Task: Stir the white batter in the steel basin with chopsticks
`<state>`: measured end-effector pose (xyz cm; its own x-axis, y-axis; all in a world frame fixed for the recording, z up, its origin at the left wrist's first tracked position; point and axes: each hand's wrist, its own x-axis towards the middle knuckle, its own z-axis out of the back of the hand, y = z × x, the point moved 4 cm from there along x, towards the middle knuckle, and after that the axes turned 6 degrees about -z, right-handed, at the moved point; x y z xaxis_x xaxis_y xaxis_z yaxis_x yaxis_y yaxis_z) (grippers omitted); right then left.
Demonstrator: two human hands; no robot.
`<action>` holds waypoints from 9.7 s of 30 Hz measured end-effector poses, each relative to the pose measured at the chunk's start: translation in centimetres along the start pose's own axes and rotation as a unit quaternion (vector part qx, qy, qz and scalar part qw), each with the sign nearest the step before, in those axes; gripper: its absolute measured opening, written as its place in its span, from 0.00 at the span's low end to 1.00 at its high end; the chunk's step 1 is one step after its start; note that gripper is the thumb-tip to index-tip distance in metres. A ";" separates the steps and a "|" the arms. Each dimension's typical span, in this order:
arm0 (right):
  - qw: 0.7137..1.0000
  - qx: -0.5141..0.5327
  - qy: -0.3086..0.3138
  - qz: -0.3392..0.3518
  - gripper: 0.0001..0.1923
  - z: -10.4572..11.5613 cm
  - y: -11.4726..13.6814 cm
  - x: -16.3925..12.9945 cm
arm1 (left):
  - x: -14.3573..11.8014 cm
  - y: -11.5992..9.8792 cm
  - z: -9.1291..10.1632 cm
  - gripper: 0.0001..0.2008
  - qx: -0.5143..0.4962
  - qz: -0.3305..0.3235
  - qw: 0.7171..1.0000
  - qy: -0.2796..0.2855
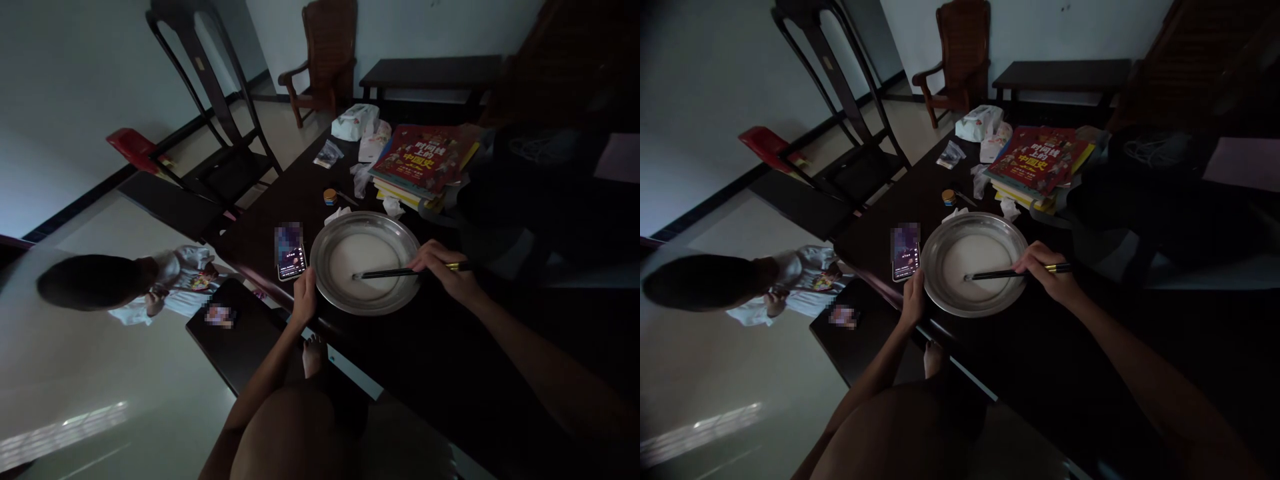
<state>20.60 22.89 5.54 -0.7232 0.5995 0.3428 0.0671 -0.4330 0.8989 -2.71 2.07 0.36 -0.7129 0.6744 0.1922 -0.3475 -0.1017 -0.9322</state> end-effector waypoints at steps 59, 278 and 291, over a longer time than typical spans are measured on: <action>1.000 -0.015 0.002 -0.004 0.18 -0.1 0.3 0.0 | 0.0 -0.3 0.1 0.31 0.002 0.005 1.000 0.003; 1.000 0.000 -0.017 -0.010 0.18 0.3 0.4 0.0 | -0.1 0.1 0.0 0.31 0.003 0.006 1.000 0.002; 1.000 -0.002 0.003 -0.026 0.19 0.1 0.3 0.0 | -0.1 0.1 0.0 0.32 0.002 0.004 1.000 0.004</action>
<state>20.67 22.81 5.79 -0.7293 0.6176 0.2945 0.0270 -0.4042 0.9143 -2.69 2.04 0.25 -0.7106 0.6796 0.1823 -0.3447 -0.1103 -0.9322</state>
